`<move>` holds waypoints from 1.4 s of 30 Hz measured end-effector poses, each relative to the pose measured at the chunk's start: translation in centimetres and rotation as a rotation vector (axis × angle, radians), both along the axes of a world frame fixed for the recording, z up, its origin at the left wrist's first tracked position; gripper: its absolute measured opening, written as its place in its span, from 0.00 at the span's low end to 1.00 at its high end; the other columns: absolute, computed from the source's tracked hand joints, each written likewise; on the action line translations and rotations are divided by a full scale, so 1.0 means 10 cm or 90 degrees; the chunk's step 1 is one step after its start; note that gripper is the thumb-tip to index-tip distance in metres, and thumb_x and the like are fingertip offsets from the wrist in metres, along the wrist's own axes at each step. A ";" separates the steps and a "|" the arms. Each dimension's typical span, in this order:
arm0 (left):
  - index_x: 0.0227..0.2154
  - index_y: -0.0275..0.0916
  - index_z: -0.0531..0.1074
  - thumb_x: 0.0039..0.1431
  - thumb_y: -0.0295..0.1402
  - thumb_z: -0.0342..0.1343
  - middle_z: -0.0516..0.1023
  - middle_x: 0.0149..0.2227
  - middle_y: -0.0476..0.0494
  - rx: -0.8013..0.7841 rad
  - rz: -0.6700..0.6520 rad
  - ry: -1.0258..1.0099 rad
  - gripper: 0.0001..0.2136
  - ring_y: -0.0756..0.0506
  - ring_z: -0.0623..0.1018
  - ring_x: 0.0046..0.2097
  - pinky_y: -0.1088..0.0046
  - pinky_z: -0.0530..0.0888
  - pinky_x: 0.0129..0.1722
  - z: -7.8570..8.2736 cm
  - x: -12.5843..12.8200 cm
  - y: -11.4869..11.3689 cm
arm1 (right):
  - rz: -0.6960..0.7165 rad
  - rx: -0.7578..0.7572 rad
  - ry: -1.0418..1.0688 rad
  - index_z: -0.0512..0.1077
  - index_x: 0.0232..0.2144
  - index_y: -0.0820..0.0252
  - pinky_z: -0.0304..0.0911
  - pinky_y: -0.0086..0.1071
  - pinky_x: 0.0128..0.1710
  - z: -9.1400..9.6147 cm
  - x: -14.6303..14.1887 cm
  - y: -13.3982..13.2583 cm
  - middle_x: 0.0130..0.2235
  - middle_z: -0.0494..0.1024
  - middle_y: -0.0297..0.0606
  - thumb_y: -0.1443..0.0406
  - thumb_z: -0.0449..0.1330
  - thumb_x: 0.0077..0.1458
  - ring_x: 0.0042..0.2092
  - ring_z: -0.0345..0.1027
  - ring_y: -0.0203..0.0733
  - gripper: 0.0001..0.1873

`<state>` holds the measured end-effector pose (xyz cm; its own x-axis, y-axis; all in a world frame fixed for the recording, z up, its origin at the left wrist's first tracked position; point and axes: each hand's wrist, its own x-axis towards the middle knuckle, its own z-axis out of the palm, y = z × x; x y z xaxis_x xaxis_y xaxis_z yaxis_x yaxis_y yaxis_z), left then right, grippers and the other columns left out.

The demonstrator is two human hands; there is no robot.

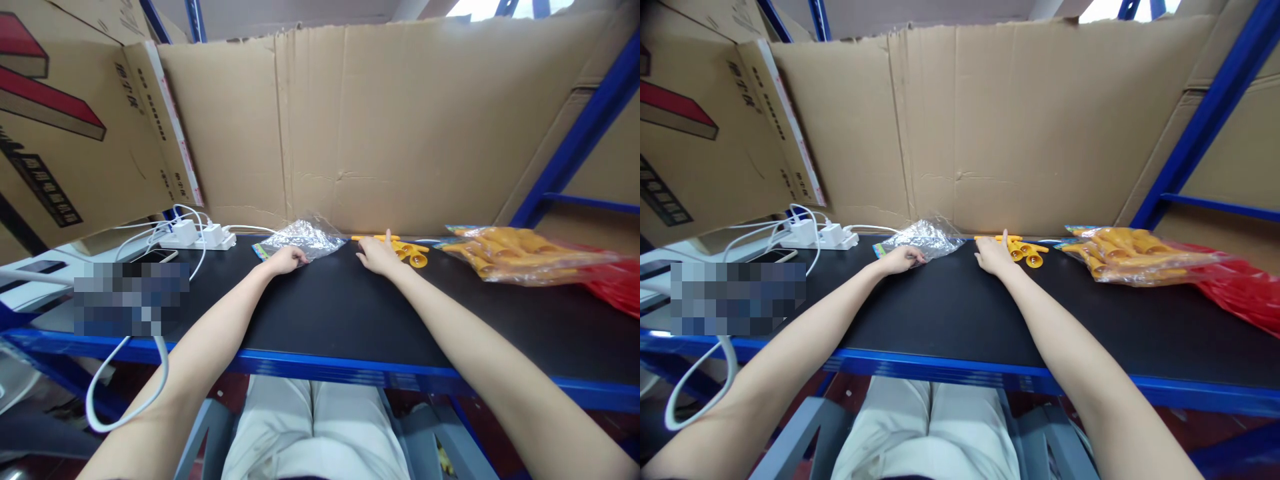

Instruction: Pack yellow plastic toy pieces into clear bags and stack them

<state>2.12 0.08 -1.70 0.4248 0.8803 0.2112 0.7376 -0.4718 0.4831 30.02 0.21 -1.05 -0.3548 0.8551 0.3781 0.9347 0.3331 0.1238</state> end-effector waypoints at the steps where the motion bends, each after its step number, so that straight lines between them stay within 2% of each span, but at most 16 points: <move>1: 0.31 0.35 0.77 0.47 0.18 0.46 0.78 0.43 0.46 -0.009 -0.012 -0.005 0.16 0.50 0.75 0.46 0.75 0.68 0.51 0.01 0.01 -0.01 | 0.026 0.041 0.007 0.68 0.40 0.64 0.32 0.62 0.58 0.02 -0.02 -0.03 0.44 0.72 0.48 0.64 0.51 0.57 0.49 0.64 0.50 0.12; 4: 0.29 0.36 0.77 0.46 0.18 0.45 0.78 0.43 0.47 -0.034 -0.043 -0.022 0.16 0.50 0.75 0.47 0.75 0.68 0.52 0.05 0.05 -0.05 | 0.177 0.089 0.007 0.66 0.44 0.61 0.28 0.59 0.60 0.06 -0.13 -0.12 0.48 0.71 0.46 0.63 0.53 0.55 0.53 0.61 0.49 0.14; 6: 0.30 0.36 0.77 0.47 0.18 0.45 0.79 0.41 0.47 -0.033 -0.045 -0.019 0.16 0.50 0.76 0.45 0.74 0.69 0.51 0.05 0.08 -0.07 | 0.279 0.066 -0.023 0.67 0.46 0.59 0.27 0.58 0.61 0.06 -0.20 -0.14 0.51 0.69 0.43 0.66 0.53 0.54 0.55 0.59 0.47 0.15; 8: 0.33 0.36 0.76 0.50 0.21 0.47 0.78 0.40 0.45 0.005 -0.024 0.006 0.14 0.48 0.75 0.45 0.72 0.69 0.51 0.03 0.10 -0.08 | 0.322 0.044 -0.058 0.69 0.45 0.58 0.27 0.59 0.61 0.04 -0.26 -0.15 0.51 0.70 0.42 0.69 0.51 0.55 0.55 0.60 0.45 0.15; 11: 0.41 0.36 0.73 0.53 0.28 0.52 0.73 0.47 0.40 0.066 0.022 0.058 0.12 0.45 0.72 0.49 0.69 0.66 0.54 -0.02 0.11 -0.08 | 0.314 0.038 -0.095 0.72 0.39 0.58 0.28 0.59 0.60 0.00 -0.30 -0.14 0.45 0.73 0.41 0.71 0.47 0.58 0.49 0.64 0.43 0.15; 13: 0.44 0.35 0.71 0.54 0.31 0.52 0.69 0.50 0.38 0.057 0.030 0.080 0.14 0.44 0.71 0.51 0.68 0.65 0.54 -0.04 0.10 -0.08 | 0.302 0.051 -0.117 0.73 0.37 0.58 0.28 0.60 0.60 -0.02 -0.31 -0.13 0.40 0.74 0.40 0.71 0.45 0.59 0.47 0.65 0.43 0.17; 20: 0.49 0.32 0.66 0.56 0.31 0.51 0.69 0.52 0.35 -0.016 -0.033 0.084 0.17 0.44 0.71 0.52 0.69 0.65 0.54 0.00 0.07 -0.10 | 0.271 0.104 -0.203 0.75 0.33 0.59 0.27 0.58 0.61 -0.01 -0.33 -0.10 0.34 0.74 0.39 0.73 0.44 0.59 0.40 0.65 0.43 0.20; 28: 0.51 0.36 0.63 0.55 0.30 0.51 0.67 0.55 0.36 -0.058 -0.057 0.043 0.20 0.46 0.70 0.54 0.69 0.64 0.55 -0.04 0.03 -0.04 | 0.225 0.056 -0.200 0.77 0.30 0.59 0.27 0.58 0.60 0.03 -0.32 -0.14 0.30 0.75 0.39 0.74 0.46 0.55 0.37 0.67 0.42 0.20; 33: 0.55 0.35 0.60 0.56 0.32 0.50 0.63 0.58 0.34 -0.036 -0.055 0.103 0.22 0.45 0.66 0.57 0.69 0.62 0.57 -0.02 0.02 -0.03 | 0.239 0.009 -0.188 0.76 0.29 0.61 0.34 0.55 0.60 0.06 -0.31 -0.19 0.32 0.75 0.41 0.73 0.46 0.56 0.38 0.69 0.43 0.18; 35: 0.56 0.34 0.60 0.56 0.33 0.50 0.60 0.60 0.34 -0.011 -0.029 0.164 0.24 0.42 0.62 0.61 0.66 0.58 0.59 0.00 0.02 -0.03 | 0.242 -0.018 -0.184 0.76 0.30 0.63 0.39 0.53 0.59 0.09 -0.31 -0.24 0.33 0.76 0.43 0.72 0.47 0.56 0.39 0.69 0.43 0.17; 38: 0.57 0.37 0.59 0.56 0.31 0.47 0.57 0.62 0.35 -0.005 0.065 0.242 0.24 0.38 0.54 0.64 0.56 0.51 0.61 0.02 0.02 -0.05 | 0.251 -0.064 -0.141 0.76 0.32 0.64 0.45 0.48 0.58 0.14 -0.32 -0.33 0.38 0.77 0.44 0.71 0.49 0.53 0.42 0.69 0.44 0.14; 42: 0.58 0.41 0.59 0.57 0.29 0.42 0.56 0.63 0.38 -0.063 0.148 0.261 0.24 0.37 0.54 0.64 0.46 0.48 0.60 0.01 0.04 -0.07 | 0.254 -0.120 -0.029 0.77 0.36 0.61 0.55 0.38 0.55 0.15 -0.34 -0.40 0.43 0.77 0.40 0.70 0.51 0.51 0.45 0.69 0.44 0.15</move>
<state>2.49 -0.63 -1.55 0.2454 0.9691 -0.0227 0.9571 -0.2386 0.1643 26.57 -3.75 0.49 -0.6837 0.7004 0.2049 0.7234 0.6875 0.0636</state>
